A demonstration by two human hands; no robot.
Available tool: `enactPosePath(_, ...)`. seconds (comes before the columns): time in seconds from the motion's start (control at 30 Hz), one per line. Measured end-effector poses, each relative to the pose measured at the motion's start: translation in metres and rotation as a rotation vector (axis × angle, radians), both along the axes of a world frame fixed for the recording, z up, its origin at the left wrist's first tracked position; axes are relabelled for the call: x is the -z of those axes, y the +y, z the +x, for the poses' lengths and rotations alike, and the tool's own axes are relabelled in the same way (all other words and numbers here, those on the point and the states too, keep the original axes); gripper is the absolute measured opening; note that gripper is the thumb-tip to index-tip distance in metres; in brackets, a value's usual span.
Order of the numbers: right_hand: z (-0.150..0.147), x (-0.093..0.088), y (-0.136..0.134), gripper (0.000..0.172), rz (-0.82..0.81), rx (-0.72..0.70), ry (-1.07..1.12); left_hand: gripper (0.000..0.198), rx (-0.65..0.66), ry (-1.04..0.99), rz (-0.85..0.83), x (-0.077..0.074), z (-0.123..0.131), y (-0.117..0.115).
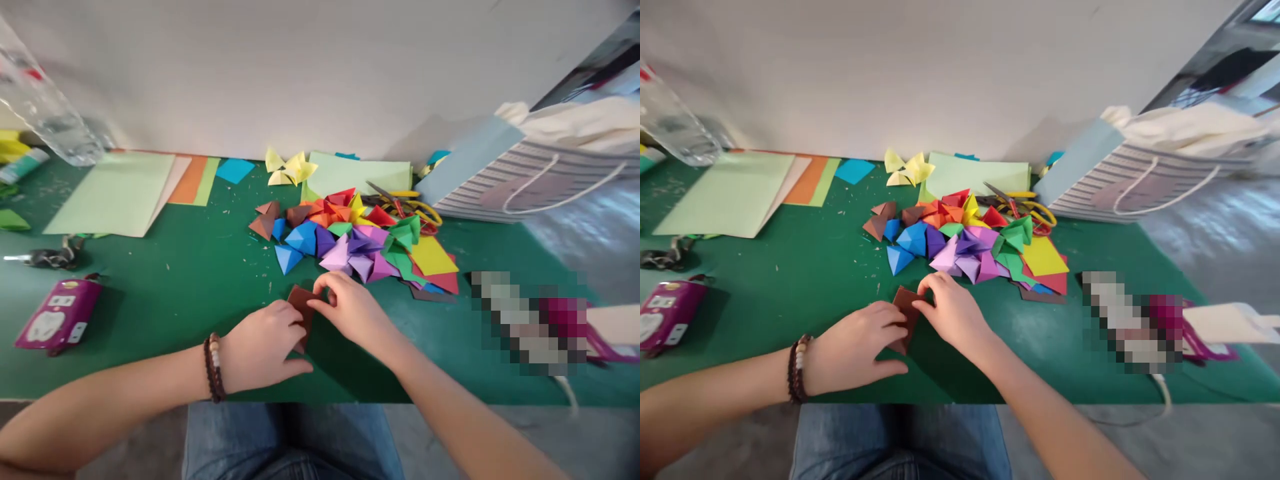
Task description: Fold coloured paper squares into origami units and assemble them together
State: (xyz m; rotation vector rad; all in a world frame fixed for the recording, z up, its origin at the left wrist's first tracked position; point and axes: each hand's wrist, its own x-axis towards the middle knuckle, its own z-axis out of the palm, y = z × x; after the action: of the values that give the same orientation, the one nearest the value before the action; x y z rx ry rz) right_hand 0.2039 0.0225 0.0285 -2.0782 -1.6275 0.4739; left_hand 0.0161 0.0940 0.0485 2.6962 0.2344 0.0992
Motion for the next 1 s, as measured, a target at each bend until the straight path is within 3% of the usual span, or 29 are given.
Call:
enactPosePath(0.1, 0.008, -0.014, 0.012, 0.011, 0.071, -0.082, 0.338, 0.019, -0.265, -0.265, -0.18, -0.017, 0.005, 0.018)
enactPosePath(0.17, 0.017, -0.022, 0.021, 0.018, 0.156, -0.14, 0.522, 0.028, -0.48, -0.415, -0.325, -0.028, 0.013, 0.031)
enactPosePath(0.23, 0.024, -0.025, 0.031, 0.026, 0.236, -0.16, 0.647, 0.041, -0.582, -0.447, -0.602, -0.034, 0.022, 0.041)
enactPosePath(0.3, 0.029, -0.023, 0.037, 0.028, 0.298, -0.14, 0.775, 0.054, -0.571, -0.356, -0.973, -0.032, 0.03, 0.049)
enactPosePath(0.37, 0.031, -0.016, 0.04, 0.028, 0.347, -0.095, 0.896, 0.073, -0.477, -0.164, -1.377, -0.023, 0.034, 0.053)
enactPosePath(0.47, 0.031, -0.005, 0.036, 0.027, 0.363, -0.057, 0.941, 0.07, -0.312, -0.004, -1.694, -0.008, 0.033, 0.056)
enactPosePath(0.6, 0.032, -0.001, 0.029, 0.029, 0.419, -0.062, 0.787, 0.053, -0.275, -0.053, -1.775, -0.002, 0.03, 0.052)
enactPosePath(0.7, 0.03, -0.005, 0.025, 0.038, 0.61, -0.097, 0.505, 0.055, -0.339, -0.124, -1.749, -0.004, 0.03, 0.046)
enactPosePath(0.83, 0.027, -0.01, 0.018, 0.047, 0.772, -0.389, -0.013, 0.051, -0.428, -0.193, -1.643, -0.004, 0.03, 0.04)
enactPosePath(0.9, 0.027, -0.01, 0.016, 0.041, 0.781, -0.463, -0.181, 0.053, -0.455, -0.213, -1.611, -0.004, 0.029, 0.039)
enactPosePath(1.0, 0.029, -0.006, 0.016, 0.029, 0.809, -0.428, -0.256, 0.057, -0.463, -0.241, -1.661, -0.005, 0.027, 0.039)
